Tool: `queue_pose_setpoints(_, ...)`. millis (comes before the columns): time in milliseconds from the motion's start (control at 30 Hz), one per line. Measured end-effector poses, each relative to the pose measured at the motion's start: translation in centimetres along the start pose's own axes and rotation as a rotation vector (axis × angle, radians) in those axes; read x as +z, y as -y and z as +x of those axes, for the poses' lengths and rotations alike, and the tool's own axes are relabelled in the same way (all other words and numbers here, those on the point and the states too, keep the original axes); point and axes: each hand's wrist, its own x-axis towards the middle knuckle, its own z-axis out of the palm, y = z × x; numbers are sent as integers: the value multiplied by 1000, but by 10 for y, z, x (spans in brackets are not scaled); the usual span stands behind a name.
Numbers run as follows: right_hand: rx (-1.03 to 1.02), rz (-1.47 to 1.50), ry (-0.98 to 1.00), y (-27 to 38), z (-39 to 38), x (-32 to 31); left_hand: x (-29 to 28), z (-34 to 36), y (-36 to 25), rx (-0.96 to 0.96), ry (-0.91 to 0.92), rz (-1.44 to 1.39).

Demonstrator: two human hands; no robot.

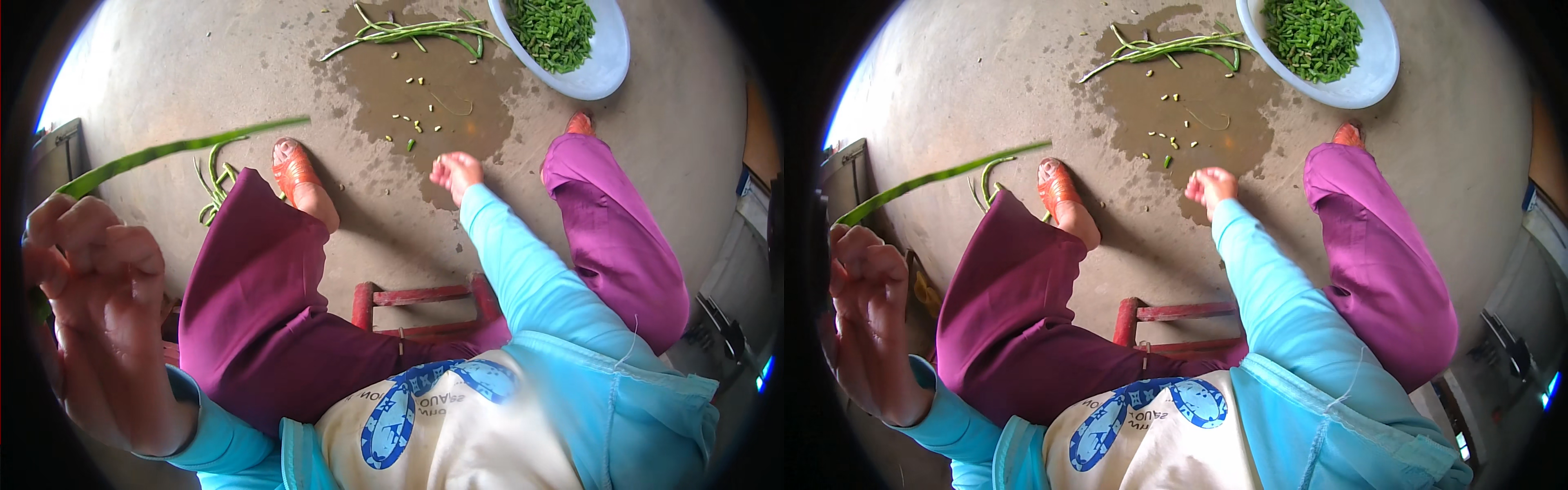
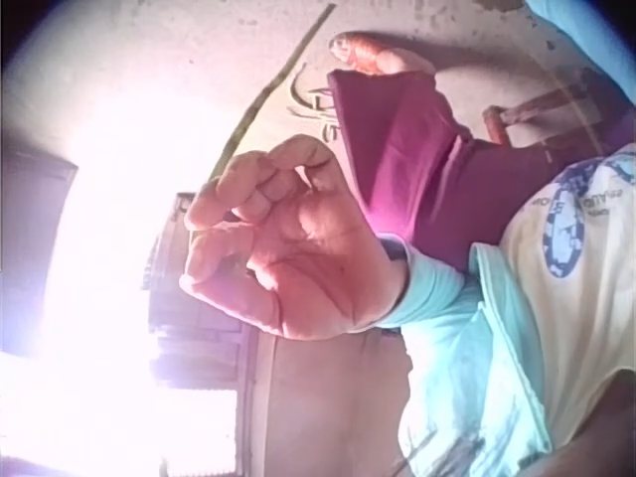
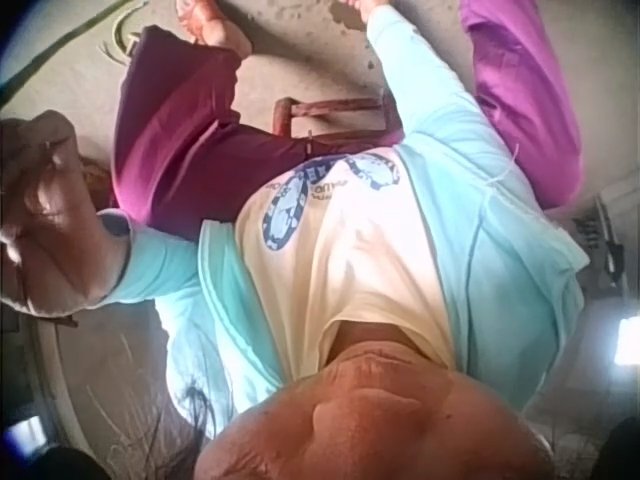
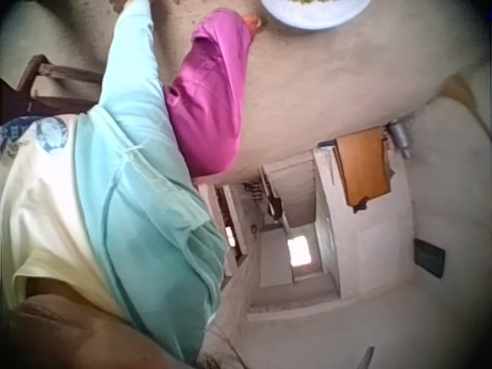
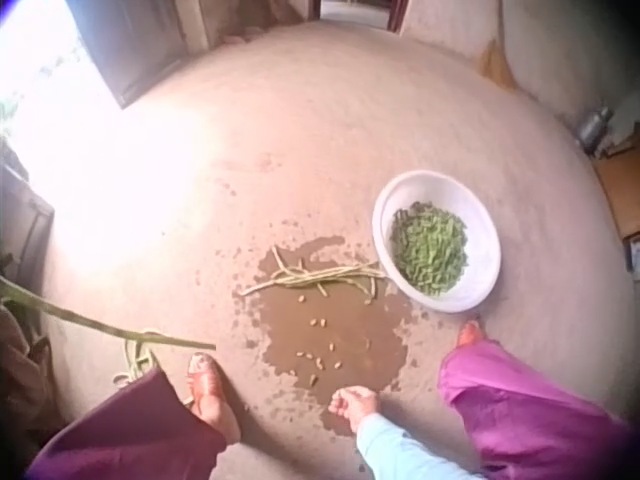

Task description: Peel and break long green beans into a bowl.

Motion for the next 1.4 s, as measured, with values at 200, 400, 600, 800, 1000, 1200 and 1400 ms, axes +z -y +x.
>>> queue_pose_setpoints(200, -251, -593, -131, 61, 38, 24, 2, -15, 6, 36, 120, -93)
queue_pose_setpoints(400, -641, -1345, -179, 52, 48, 33, 0, -23, 17, 13, 21, -84)
queue_pose_setpoints(600, -760, -1682, -184, 47, 58, 25, 3, -21, 16, -62, 45, -59)
queue_pose_setpoints(800, -1174, -475, -251, 174, -1, 52, 9, -28, 23, -68, -9, -65)
queue_pose_setpoints(1000, -1279, -1379, -777, 298, 11, -10, 16, -31, 28, -83, 54, -69)
queue_pose_setpoints(1200, -987, -648, -150, 240, 15, 32, 17, -28, 26, -77, 19, 9)
queue_pose_setpoints(1400, -694, -1026, -205, 163, 90, 15, 14, -22, 26, -55, -31, 21)
